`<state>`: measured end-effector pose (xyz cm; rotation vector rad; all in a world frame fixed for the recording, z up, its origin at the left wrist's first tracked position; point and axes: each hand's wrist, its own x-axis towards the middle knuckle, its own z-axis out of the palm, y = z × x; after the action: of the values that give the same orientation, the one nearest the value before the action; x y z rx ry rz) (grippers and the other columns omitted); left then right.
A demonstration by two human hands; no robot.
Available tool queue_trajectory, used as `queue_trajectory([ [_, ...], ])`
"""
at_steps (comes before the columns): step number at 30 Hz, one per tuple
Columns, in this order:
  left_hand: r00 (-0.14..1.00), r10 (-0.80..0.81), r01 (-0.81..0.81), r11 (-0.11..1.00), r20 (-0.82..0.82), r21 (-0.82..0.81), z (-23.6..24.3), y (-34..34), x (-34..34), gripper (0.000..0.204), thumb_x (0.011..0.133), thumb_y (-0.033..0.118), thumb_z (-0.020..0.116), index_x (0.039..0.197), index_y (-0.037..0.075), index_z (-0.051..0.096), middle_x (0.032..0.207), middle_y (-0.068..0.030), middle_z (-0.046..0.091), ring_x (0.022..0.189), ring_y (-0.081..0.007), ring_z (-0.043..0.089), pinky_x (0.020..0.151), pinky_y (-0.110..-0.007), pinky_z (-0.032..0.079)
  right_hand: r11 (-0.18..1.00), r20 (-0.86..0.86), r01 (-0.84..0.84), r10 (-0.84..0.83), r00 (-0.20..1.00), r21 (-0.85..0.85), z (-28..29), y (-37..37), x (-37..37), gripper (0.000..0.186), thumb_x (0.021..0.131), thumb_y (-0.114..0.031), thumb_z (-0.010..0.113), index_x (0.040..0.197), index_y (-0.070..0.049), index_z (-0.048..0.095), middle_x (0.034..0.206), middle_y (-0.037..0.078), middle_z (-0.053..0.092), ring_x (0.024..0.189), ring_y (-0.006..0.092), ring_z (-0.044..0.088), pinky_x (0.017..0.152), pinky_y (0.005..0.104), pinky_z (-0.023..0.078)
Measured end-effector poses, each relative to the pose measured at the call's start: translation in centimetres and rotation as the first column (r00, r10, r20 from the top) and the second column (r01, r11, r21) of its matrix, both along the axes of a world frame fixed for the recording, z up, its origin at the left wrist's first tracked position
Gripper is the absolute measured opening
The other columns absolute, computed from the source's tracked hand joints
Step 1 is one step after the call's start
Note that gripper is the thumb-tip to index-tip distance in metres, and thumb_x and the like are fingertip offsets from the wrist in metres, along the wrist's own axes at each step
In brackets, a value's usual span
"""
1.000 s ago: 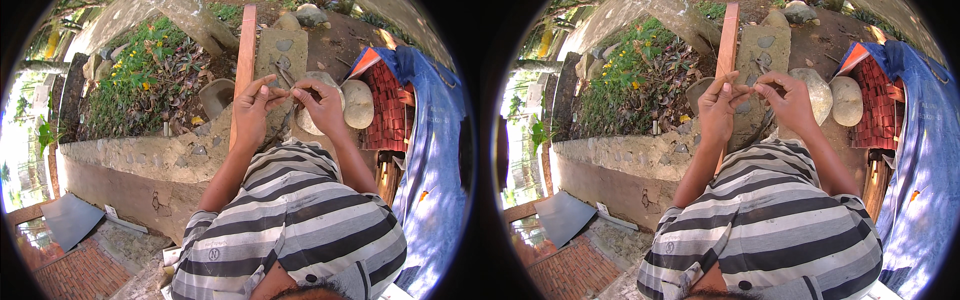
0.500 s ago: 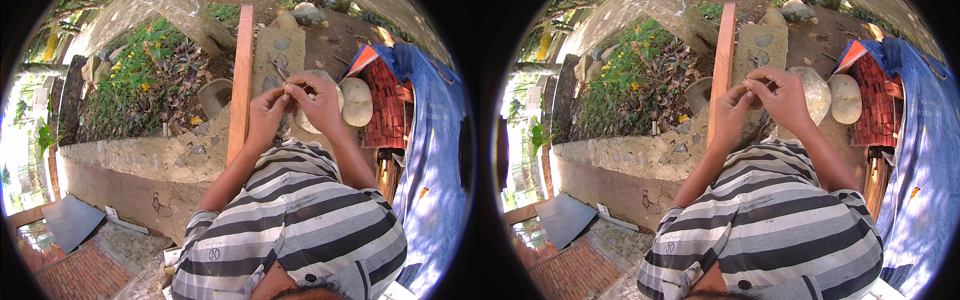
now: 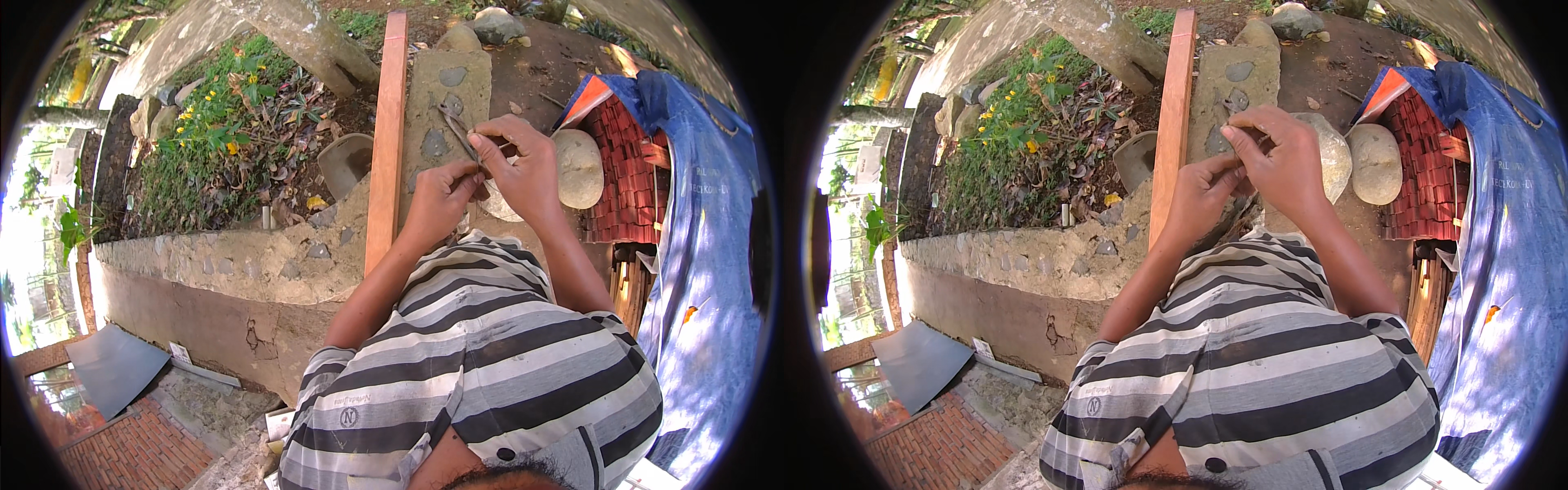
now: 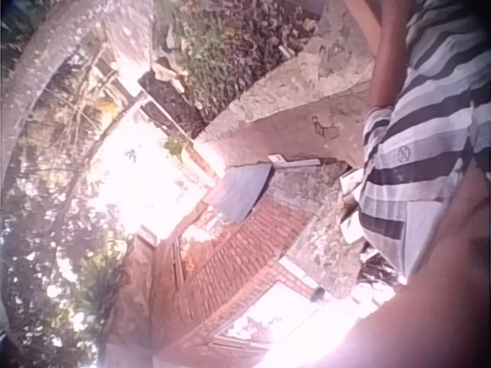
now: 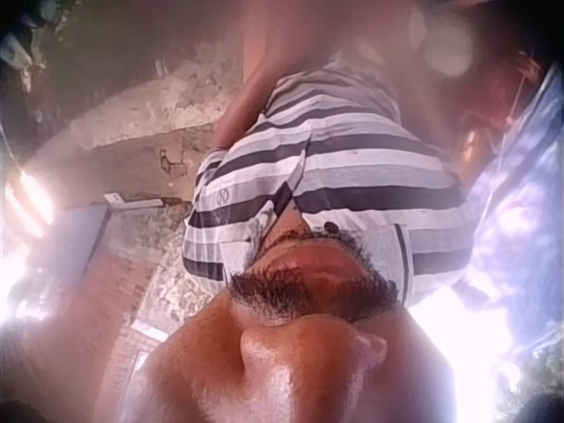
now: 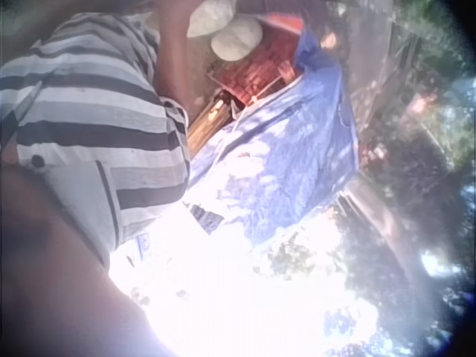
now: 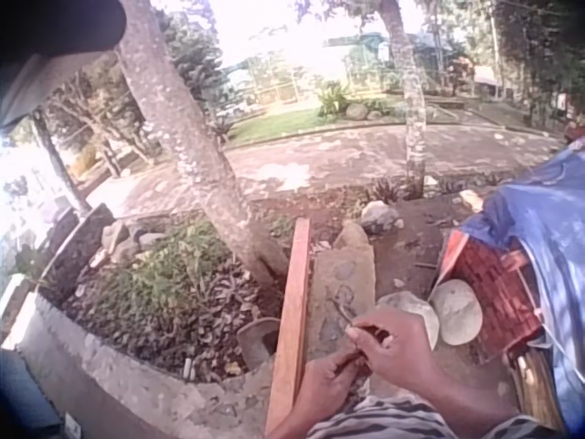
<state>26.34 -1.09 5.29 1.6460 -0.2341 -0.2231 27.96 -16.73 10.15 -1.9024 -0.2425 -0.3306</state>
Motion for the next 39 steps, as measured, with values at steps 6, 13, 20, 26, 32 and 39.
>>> queue_trajectory([
  [6, 0.994, -0.112, 0.112, 0.987, -0.008, 0.119, 0.4, 0.6, 0.7, 0.018, 0.097, 0.004, 0.060, 0.103, -0.008, 0.071, 0.080, -0.0141, 0.074, 0.075, -0.0175, 0.073, 0.072, -0.032, 0.057, 0.992, -0.146, -0.010, 0.029, 0.989, 0.126, -0.4, -0.1, 0.5, 0.012, 0.092, -0.009, 0.074, 0.097, 0.002, 0.072, 0.081, 0.010, 0.072, 0.071, 0.0121, 0.068, 0.065, 0.0281, 0.054],
  [13, 0.986, 0.149, -0.158, 0.974, -0.069, -0.163, 1.1, -0.4, 1.6, 0.025, 0.104, 0.014, 0.057, 0.110, -0.006, 0.071, 0.093, -0.0117, 0.075, 0.090, -0.0177, 0.071, 0.081, -0.032, 0.056, 0.986, -0.268, -0.081, 0.119, 0.956, 0.149, -0.4, -0.8, 1.1, 0.014, 0.095, -0.009, 0.071, 0.101, 0.004, 0.072, 0.084, 0.007, 0.073, 0.077, 0.0100, 0.068, 0.068, 0.0262, 0.053],
  [20, 0.981, 0.179, -0.193, 0.952, -0.077, -0.240, 1.7, 0.2, 2.4, 0.036, 0.109, 0.027, 0.052, 0.122, -0.004, 0.064, 0.109, -0.0132, 0.073, 0.098, -0.0185, 0.069, 0.092, -0.032, 0.056, 0.978, -0.109, -0.200, 0.193, 0.975, -0.063, -0.9, 0.7, 1.6, 0.024, 0.096, -0.022, 0.071, 0.105, 0.000, 0.073, 0.089, 0.010, 0.076, 0.073, 0.0155, 0.068, 0.069, 0.0311, 0.054],
  [26, 0.876, 0.388, -0.450, 0.441, -0.288, -0.776, 0.9, 3.3, 4.5, 0.022, 0.110, 0.022, 0.049, 0.100, 0.005, 0.058, 0.082, -0.0023, 0.064, 0.074, -0.0155, 0.064, 0.076, -0.031, 0.056, 0.970, -0.240, -0.238, 0.243, 0.940, 0.051, -1.9, -3.2, 3.2, 0.039, 0.103, -0.032, 0.064, 0.121, 0.001, 0.071, 0.100, 0.010, 0.076, 0.092, 0.0147, 0.069, 0.086, 0.0310, 0.053],
  [32, 0.878, 0.214, -0.425, -0.058, -0.427, -0.903, -0.2, 13.5, 7.3, 0.023, 0.111, 0.018, 0.041, 0.095, 0.008, 0.052, 0.067, 0.0026, 0.042, 0.054, -0.0086, 0.040, 0.050, -0.025, 0.037, 0.966, -0.328, -0.230, 0.257, 0.909, 0.120, -6.0, -5.7, 3.2, 0.036, 0.103, -0.028, 0.063, 0.122, 0.001, 0.070, 0.104, 0.012, 0.076, 0.099, 0.0160, 0.069, 0.089, 0.0331, 0.053],
  [39, 0.807, 0.165, -0.517, -0.266, -0.566, -0.814, 0.3, 18.2, 7.5, 0.017, 0.099, -0.003, 0.041, 0.090, 0.008, 0.050, 0.064, 0.0026, 0.042, 0.052, -0.0087, 0.035, 0.045, -0.025, 0.024, 0.914, -0.338, -0.391, 0.337, 0.879, -0.105, -9.5, -2.5, 0.4, 0.032, 0.097, -0.025, 0.067, 0.119, -0.003, 0.071, 0.110, 0.013, 0.075, 0.098, 0.0226, 0.071, 0.091, 0.0349, 0.054],
])
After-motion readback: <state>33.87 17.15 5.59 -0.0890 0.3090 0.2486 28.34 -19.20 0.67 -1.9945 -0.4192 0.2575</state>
